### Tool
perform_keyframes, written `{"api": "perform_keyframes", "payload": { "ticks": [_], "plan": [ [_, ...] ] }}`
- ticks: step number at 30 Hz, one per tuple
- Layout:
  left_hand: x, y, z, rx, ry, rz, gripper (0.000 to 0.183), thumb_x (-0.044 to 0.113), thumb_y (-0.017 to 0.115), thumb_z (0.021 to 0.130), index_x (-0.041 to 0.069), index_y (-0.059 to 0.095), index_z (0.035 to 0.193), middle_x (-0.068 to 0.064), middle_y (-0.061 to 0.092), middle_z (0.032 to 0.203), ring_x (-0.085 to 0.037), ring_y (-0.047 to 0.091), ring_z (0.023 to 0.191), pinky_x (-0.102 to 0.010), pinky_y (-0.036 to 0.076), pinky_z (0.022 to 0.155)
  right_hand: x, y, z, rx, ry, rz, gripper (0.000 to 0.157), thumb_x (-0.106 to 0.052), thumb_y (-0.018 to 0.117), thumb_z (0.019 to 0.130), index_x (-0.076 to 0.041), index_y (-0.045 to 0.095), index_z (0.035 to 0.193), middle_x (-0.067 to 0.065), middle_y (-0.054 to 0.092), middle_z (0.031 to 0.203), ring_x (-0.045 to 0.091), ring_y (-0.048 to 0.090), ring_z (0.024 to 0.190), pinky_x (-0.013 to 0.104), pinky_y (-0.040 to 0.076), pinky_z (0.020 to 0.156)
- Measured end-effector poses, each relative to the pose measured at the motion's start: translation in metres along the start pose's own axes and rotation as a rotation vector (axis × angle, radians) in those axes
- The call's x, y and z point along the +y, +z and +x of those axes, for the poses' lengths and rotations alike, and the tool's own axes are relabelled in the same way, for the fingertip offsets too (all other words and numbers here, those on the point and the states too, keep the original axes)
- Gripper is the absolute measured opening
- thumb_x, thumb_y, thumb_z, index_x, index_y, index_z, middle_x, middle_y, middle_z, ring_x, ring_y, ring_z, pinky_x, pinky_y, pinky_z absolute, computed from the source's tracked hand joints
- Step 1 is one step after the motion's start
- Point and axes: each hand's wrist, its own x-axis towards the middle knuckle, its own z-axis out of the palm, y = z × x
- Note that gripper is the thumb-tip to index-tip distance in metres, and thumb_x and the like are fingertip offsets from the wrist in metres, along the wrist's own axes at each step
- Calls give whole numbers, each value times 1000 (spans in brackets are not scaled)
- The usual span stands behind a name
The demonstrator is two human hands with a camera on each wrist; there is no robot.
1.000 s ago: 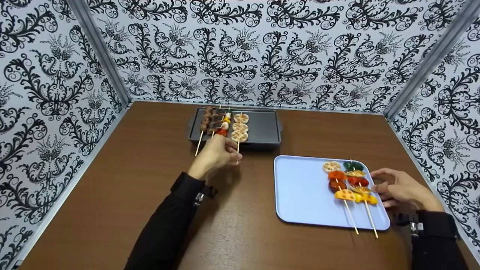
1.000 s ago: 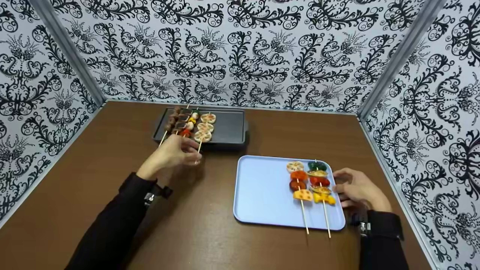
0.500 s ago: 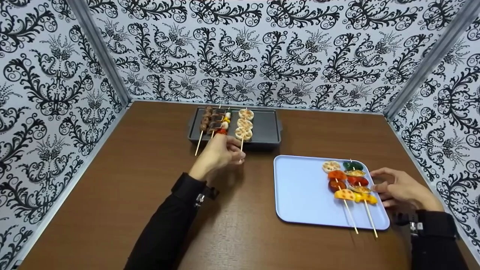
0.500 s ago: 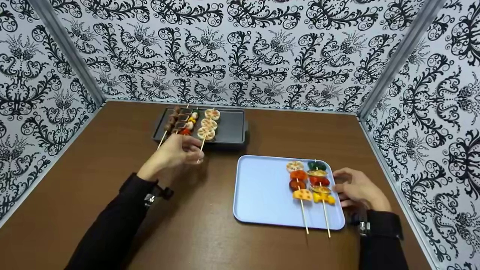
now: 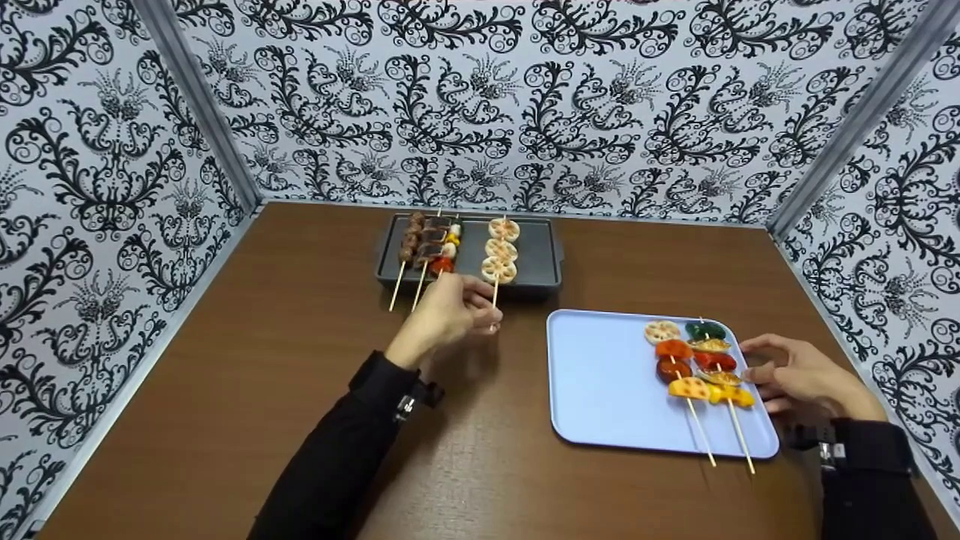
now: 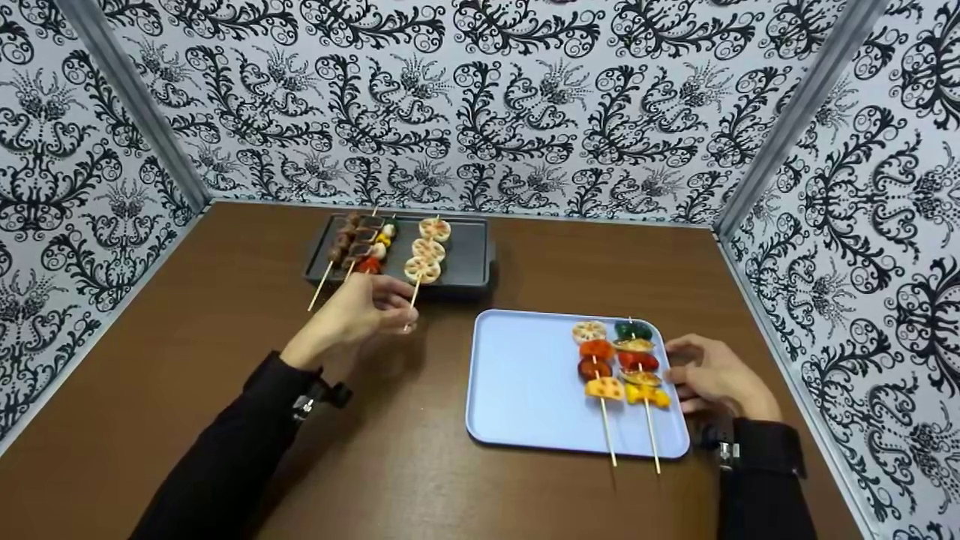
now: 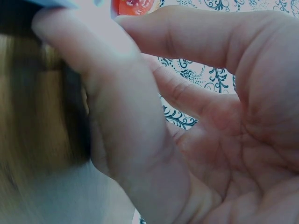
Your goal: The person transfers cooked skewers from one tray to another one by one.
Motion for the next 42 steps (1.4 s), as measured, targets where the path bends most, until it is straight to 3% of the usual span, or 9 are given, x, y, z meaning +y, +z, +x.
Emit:
{"api": "perform_keyframes", "payload": {
  "ticks": [6,19,26,31,42],
  "plan": [
    [1,8,-3,-11,42,48,37,12,81,83,1,69,116,-9,76,93,-15,73,80,-26,63,71,-1,0,0,5,17,-6,69,-14,69,93,-4,31,150,24,66,118,31,74,90,47,64,75],
    [1,29,-12,-27,74,9,36,13,82,82,3,68,114,-6,74,91,-15,72,78,-25,62,72,0,1,-2,1,29,-5,70,-14,68,93,-4,30,150,25,66,117,31,74,91,47,64,75],
    [-1,39,-21,-49,76,-20,36,12,82,83,4,67,115,-5,74,90,-15,72,77,-32,64,72,0,-1,-1,-11,7,14,68,-12,66,95,-1,28,150,28,61,125,31,73,90,48,63,75],
    [-4,45,-28,-48,88,8,37,14,82,82,5,68,115,-3,74,90,-12,71,76,-27,63,69,0,-2,-1,-11,11,17,67,-12,65,95,-2,28,150,24,64,119,31,73,90,49,63,76],
    [-6,66,-38,-104,89,-145,38,5,81,82,0,67,116,-10,74,90,-15,72,76,-29,64,66,-2,-1,-1,-3,27,3,69,-13,68,93,-3,30,150,26,64,119,31,73,90,47,63,76]
  ]
}}
